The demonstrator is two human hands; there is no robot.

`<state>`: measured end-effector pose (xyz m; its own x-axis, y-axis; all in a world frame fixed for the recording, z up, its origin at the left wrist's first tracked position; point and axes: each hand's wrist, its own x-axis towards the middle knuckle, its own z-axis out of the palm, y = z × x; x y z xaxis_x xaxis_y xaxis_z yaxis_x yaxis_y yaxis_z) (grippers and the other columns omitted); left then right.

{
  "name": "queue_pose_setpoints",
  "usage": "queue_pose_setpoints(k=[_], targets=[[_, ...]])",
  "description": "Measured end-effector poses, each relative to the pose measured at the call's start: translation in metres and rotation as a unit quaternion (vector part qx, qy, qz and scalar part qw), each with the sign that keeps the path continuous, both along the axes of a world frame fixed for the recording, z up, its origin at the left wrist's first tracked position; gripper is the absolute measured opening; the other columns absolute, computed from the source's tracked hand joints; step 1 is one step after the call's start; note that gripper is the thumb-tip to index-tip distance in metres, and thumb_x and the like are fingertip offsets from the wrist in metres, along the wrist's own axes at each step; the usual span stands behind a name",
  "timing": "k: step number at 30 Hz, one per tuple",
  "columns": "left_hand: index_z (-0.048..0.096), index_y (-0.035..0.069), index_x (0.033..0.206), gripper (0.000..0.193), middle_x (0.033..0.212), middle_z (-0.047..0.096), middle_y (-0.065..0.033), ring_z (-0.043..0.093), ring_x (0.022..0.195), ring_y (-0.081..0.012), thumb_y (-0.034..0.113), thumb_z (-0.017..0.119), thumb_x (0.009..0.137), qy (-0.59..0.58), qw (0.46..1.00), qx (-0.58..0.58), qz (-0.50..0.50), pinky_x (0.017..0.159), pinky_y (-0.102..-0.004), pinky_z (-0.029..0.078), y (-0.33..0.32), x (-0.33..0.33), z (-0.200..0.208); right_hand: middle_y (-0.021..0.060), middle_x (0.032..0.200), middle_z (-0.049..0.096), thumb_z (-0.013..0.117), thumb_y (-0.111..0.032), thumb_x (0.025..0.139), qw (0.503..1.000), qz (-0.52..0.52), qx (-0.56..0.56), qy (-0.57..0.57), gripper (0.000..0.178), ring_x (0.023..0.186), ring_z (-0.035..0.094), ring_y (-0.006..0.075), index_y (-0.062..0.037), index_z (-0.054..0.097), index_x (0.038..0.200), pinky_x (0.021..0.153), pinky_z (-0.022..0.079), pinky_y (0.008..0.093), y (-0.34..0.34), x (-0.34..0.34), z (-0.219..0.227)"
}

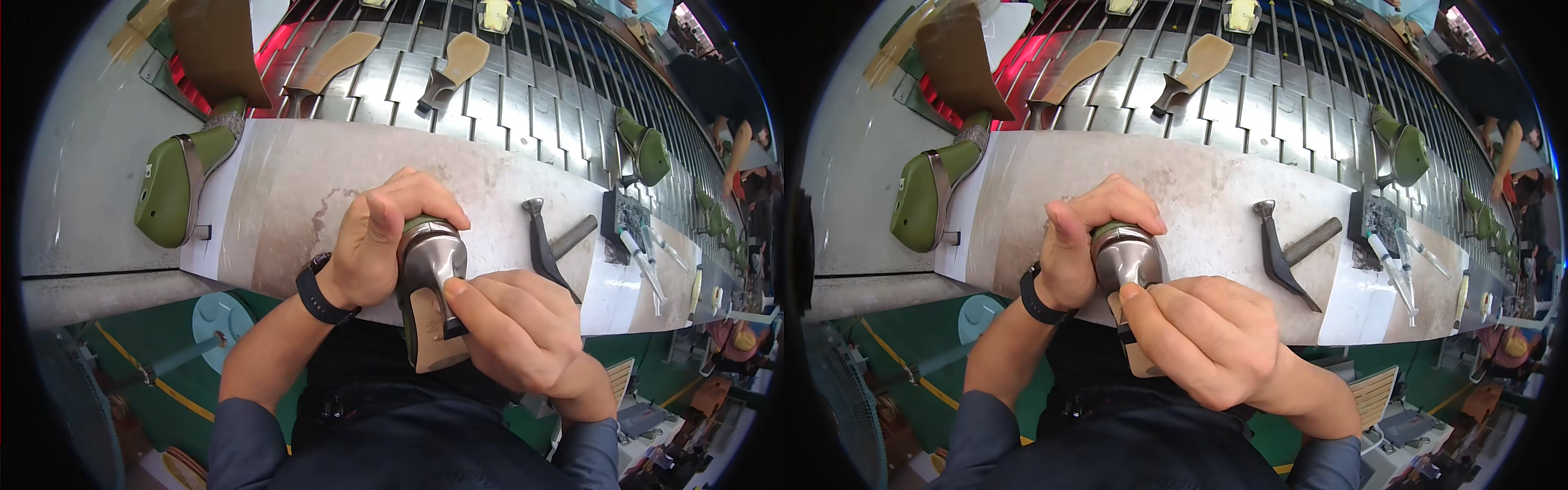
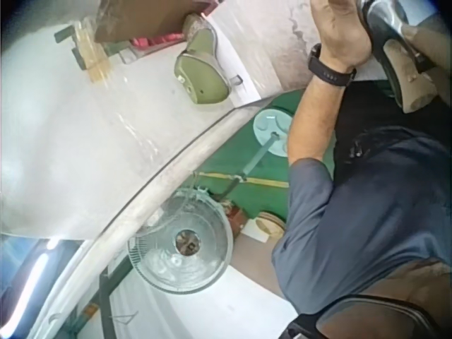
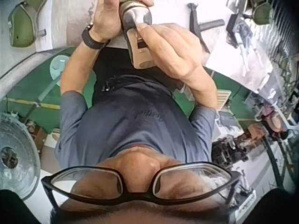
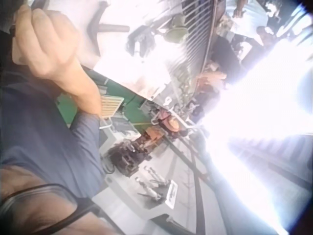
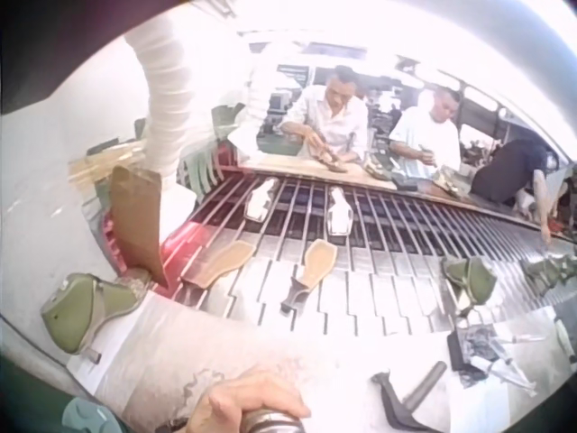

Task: The person assembles high-heeled shoes by pressing soles onto shoe uppers on lasts, tapping the edges with a hammer, and applying adhesive along the seams using a syringe.

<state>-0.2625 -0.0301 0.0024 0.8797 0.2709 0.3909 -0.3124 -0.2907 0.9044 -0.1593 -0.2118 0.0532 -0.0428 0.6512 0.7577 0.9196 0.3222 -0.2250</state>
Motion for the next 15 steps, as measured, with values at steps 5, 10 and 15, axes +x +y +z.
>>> queue_pose_setpoints(k=[5,10,15], targets=[[0.075,0.0,0.098,0.107,0.099,0.069,-0.014,0.065,0.095,-0.023,0.076,0.001,0.104,0.007,1.0,0.008,-0.002,0.089,-0.0362,0.051,0.003,-0.001,0.002,0.009,0.085,0.069,0.082,-0.003,0.076,1.0,-0.004,-0.008,-0.003,0.031,0.069,0.07,0.0182,0.0088,0.073,0.103,0.057,0.058,0.0282,0.004,-0.001,0.0],[0.075,-0.001,0.098,0.107,0.099,0.069,-0.014,0.065,0.094,-0.0232,0.076,0.001,0.104,0.006,1.0,0.009,-0.002,0.088,-0.036,0.051,0.005,-0.003,0.0,0.0081,0.084,0.068,0.082,-0.003,0.075,1.0,-0.006,-0.007,0.003,0.03,0.068,0.069,0.0176,0.008,0.073,0.102,0.057,0.059,0.0281,0.008,-0.003,-0.004],[0.075,-0.001,0.099,0.108,0.099,0.069,-0.0135,0.064,0.093,-0.023,0.078,0.001,0.103,0.001,1.0,0.001,-0.005,0.088,-0.036,0.05,0.006,-0.005,-0.002,0.0079,0.084,0.068,0.082,-0.002,0.076,1.0,-0.008,-0.002,0.003,0.029,0.067,0.068,0.017,0.0077,0.073,0.102,0.058,0.058,0.028,0.011,-0.005,-0.004]])
